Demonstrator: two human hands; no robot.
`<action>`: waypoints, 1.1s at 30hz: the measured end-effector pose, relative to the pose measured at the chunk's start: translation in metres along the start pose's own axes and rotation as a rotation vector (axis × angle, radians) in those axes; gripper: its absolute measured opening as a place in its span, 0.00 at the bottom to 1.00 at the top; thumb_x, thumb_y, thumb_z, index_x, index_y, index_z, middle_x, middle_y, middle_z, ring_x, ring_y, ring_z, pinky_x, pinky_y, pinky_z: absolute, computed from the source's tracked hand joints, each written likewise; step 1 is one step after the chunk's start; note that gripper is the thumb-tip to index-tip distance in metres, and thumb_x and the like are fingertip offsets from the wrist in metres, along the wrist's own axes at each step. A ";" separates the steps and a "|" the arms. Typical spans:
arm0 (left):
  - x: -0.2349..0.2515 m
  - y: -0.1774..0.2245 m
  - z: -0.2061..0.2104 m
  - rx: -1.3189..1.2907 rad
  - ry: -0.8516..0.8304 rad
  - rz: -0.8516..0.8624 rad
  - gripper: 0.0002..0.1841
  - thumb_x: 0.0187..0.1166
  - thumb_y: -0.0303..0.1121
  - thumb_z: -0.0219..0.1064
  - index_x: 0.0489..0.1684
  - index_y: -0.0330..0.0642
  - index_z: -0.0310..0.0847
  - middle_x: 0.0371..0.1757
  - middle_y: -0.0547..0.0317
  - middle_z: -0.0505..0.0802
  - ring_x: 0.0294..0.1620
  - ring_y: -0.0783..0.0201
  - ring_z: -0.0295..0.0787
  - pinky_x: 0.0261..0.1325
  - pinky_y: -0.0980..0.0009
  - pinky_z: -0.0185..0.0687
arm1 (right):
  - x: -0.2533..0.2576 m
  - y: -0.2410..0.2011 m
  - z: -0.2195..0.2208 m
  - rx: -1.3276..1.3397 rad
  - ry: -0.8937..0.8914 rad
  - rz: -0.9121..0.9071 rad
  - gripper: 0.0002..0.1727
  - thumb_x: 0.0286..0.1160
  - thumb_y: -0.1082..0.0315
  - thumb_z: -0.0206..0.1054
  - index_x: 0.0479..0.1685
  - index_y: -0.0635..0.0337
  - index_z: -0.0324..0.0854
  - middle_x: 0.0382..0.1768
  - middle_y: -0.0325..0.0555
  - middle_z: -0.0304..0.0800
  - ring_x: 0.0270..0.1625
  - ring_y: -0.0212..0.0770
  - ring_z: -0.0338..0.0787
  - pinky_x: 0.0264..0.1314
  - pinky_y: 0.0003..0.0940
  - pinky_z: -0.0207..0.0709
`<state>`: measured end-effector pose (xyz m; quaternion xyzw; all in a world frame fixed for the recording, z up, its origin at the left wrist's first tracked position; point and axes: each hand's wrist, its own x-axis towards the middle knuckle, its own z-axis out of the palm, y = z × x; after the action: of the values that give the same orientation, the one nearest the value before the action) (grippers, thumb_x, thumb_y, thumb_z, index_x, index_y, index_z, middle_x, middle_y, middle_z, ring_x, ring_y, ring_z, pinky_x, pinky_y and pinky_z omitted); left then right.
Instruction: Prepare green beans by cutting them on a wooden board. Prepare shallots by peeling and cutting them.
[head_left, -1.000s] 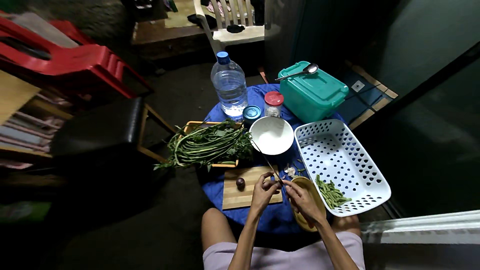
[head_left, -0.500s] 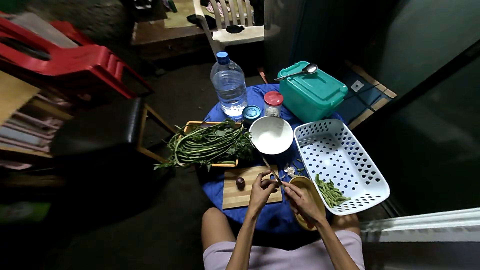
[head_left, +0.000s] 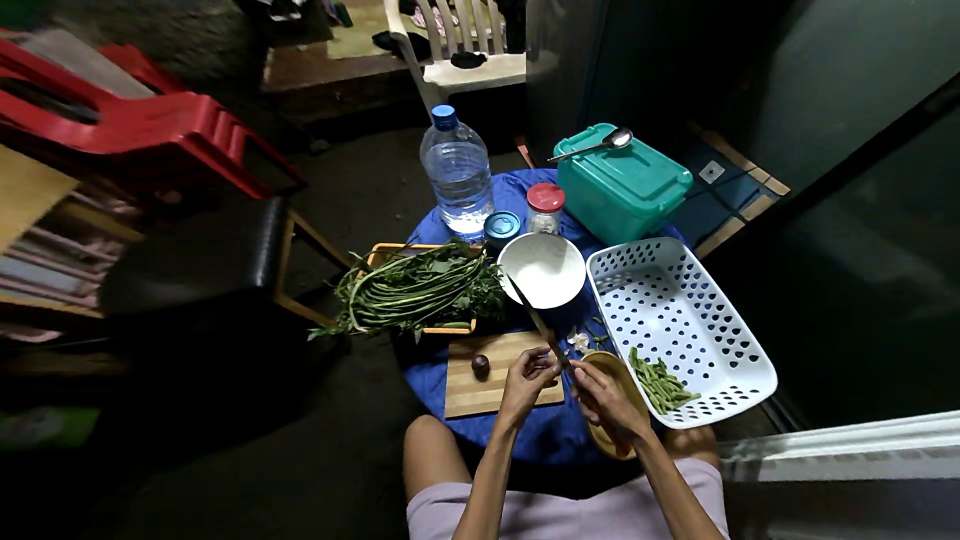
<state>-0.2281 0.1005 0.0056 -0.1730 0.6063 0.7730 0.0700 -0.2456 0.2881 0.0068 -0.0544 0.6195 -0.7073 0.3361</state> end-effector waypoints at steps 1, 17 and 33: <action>0.001 -0.002 0.000 -0.008 0.010 -0.004 0.23 0.75 0.20 0.72 0.70 0.30 0.75 0.51 0.48 0.92 0.46 0.60 0.93 0.49 0.64 0.92 | 0.001 0.000 -0.001 0.005 0.012 0.008 0.25 0.93 0.56 0.46 0.82 0.57 0.67 0.32 0.35 0.80 0.18 0.25 0.71 0.19 0.21 0.69; 0.010 -0.012 0.008 0.008 0.030 -0.025 0.10 0.78 0.21 0.70 0.53 0.28 0.86 0.49 0.47 0.93 0.47 0.60 0.93 0.54 0.64 0.92 | 0.010 -0.001 -0.007 -0.081 0.154 0.058 0.28 0.95 0.52 0.45 0.86 0.55 0.65 0.33 0.36 0.80 0.19 0.27 0.71 0.20 0.24 0.69; 0.003 -0.022 0.005 -0.298 0.013 -0.095 0.12 0.83 0.19 0.63 0.61 0.26 0.82 0.53 0.46 0.93 0.50 0.60 0.93 0.58 0.64 0.90 | 0.010 0.005 -0.003 0.069 0.083 0.061 0.25 0.95 0.55 0.46 0.82 0.57 0.68 0.34 0.36 0.79 0.18 0.26 0.71 0.19 0.21 0.70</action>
<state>-0.2253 0.1109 -0.0147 -0.2151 0.4766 0.8490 0.0763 -0.2529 0.2847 -0.0020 0.0055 0.6094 -0.7193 0.3334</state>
